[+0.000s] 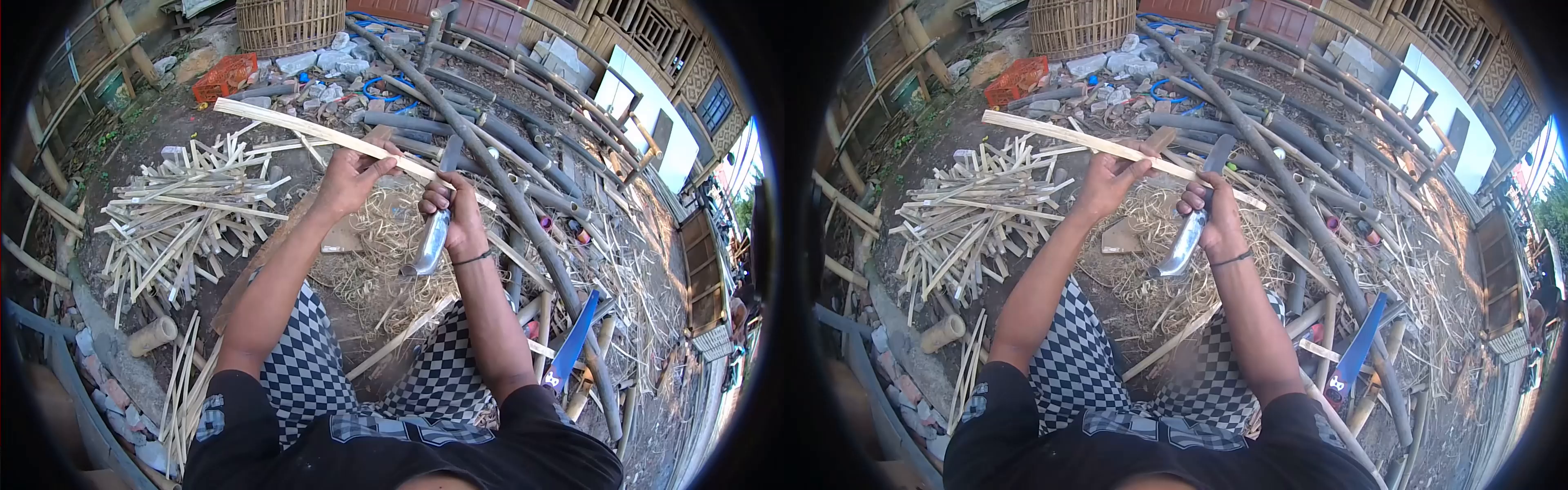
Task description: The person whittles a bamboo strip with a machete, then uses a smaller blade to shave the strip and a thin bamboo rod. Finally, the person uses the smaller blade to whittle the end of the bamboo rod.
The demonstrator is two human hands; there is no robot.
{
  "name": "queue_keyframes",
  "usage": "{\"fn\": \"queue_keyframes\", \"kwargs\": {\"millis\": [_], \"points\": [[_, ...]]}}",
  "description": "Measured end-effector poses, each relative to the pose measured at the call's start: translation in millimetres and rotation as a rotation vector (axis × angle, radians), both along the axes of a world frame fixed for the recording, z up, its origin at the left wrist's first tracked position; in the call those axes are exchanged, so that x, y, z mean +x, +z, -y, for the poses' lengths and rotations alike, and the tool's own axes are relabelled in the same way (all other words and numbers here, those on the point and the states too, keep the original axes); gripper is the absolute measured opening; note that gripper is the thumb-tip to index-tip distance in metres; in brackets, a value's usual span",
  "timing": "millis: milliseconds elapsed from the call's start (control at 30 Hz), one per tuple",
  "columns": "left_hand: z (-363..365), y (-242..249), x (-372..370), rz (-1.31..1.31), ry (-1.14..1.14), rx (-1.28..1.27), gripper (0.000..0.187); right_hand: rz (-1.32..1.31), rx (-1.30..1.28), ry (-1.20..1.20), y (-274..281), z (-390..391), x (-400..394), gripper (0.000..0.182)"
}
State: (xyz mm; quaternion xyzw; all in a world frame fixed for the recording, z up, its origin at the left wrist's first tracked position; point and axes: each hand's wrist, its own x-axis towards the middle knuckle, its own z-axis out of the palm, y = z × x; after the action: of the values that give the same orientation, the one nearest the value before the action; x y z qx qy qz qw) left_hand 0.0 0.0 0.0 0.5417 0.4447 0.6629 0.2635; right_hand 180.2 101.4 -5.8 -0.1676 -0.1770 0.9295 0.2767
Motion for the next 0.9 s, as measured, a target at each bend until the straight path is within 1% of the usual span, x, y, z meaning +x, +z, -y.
{"fn": "queue_keyframes", "kwargs": {"millis": [67, 100, 167, 200, 233, 267, 300, 333, 367, 400, 433, 467, 500, 533, 567, 600, 633, 700, 733, 800, 833, 900], "points": [[8, 5, 7, 0.131, 0.037, -0.053, 0.023, 0.058, 0.065, -0.064, 4, 3, 1, 0.018], [15, 17, 7, 0.094, 0.028, -0.074, 0.023, 0.022, 0.042, -0.075, 7, 5, -2, 0.018], [36, 34, 12, -0.255, 0.002, -0.580, 0.024, 0.078, 0.046, -0.124, 20, 8, 4, 0.025], [43, 37, 10, -0.269, -0.008, -0.584, 0.024, 0.092, 0.079, -0.147, 19, 6, 6, 0.020], [49, 40, 4, -0.229, -0.152, -0.462, 0.029, 0.077, 0.072, -0.163, 19, 5, 7, 0.020], [51, 45, 0, -0.186, -0.298, -0.334, 0.034, 0.130, 0.140, -0.184, 20, 2, 8, 0.018], [52, 53, 1, -0.200, -0.316, -0.335, 0.034, 0.188, 0.204, -0.207, 21, 0, 10, 0.016], [55, 63, 4, -0.383, -0.003, -0.167, 0.037, 0.157, 0.250, -0.179, 17, -5, 15, 0.016], [57, 69, 6, -0.551, 0.310, 0.007, 0.042, 0.159, 0.239, -0.197, 13, -8, 18, 0.016], [58, 71, 3, -0.719, 0.438, -0.027, 0.041, 0.190, 0.281, -0.172, 13, -7, 18, 0.017], [53, 57, -7, -0.728, 0.423, -0.027, 0.041, 0.216, 0.326, -0.145, 14, -6, 17, 0.018], [43, 29, -21, -0.950, 0.474, -0.088, 0.039, 0.197, 0.364, -0.135, 17, -3, 18, 0.019], [37, 14, -31, -1.170, 0.528, -0.148, 0.038, 0.196, 0.363, -0.142, 21, -1, 19, 0.019], [34, 16, -36, -1.169, 0.526, -0.144, 0.038, 0.234, 0.454, -0.122, 25, 0, 20, 0.019], [30, 18, -41, -0.982, 0.274, -0.418, 0.038, 0.274, 0.543, -0.100, 27, 1, 21, 0.019], [28, 18, -43, -0.773, 0.019, -0.677, 0.038, 0.272, 0.536, -0.131, 27, 3, 21, 0.017], [27, 13, -41, -0.773, 0.015, -0.678, 0.038, 0.273, 0.534, -0.133, 27, 4, 23, 0.017], [26, 1, -38, -0.756, -0.153, -0.519, 0.038, 0.279, 0.511, -0.188, 31, 5, 25, 0.015], [25, -2, -37, -0.759, -0.153, -0.519, 0.038, 0.276, 0.511, -0.189, 30, 3, 25, 0.015], [24, -8, -30, -0.552, -0.427, -0.501, 0.036, 0.263, 0.494, -0.238, 28, -2, 27, 0.015], [24, -9, -25, -0.551, -0.425, -0.499, 0.036, 0.263, 0.497, -0.236, 28, -4, 28, 0.015], [23, -9, -15, -0.350, -0.542, -0.523, 0.035, 0.247, 0.478, -0.296, 30, -6, 31, 0.017]]}}
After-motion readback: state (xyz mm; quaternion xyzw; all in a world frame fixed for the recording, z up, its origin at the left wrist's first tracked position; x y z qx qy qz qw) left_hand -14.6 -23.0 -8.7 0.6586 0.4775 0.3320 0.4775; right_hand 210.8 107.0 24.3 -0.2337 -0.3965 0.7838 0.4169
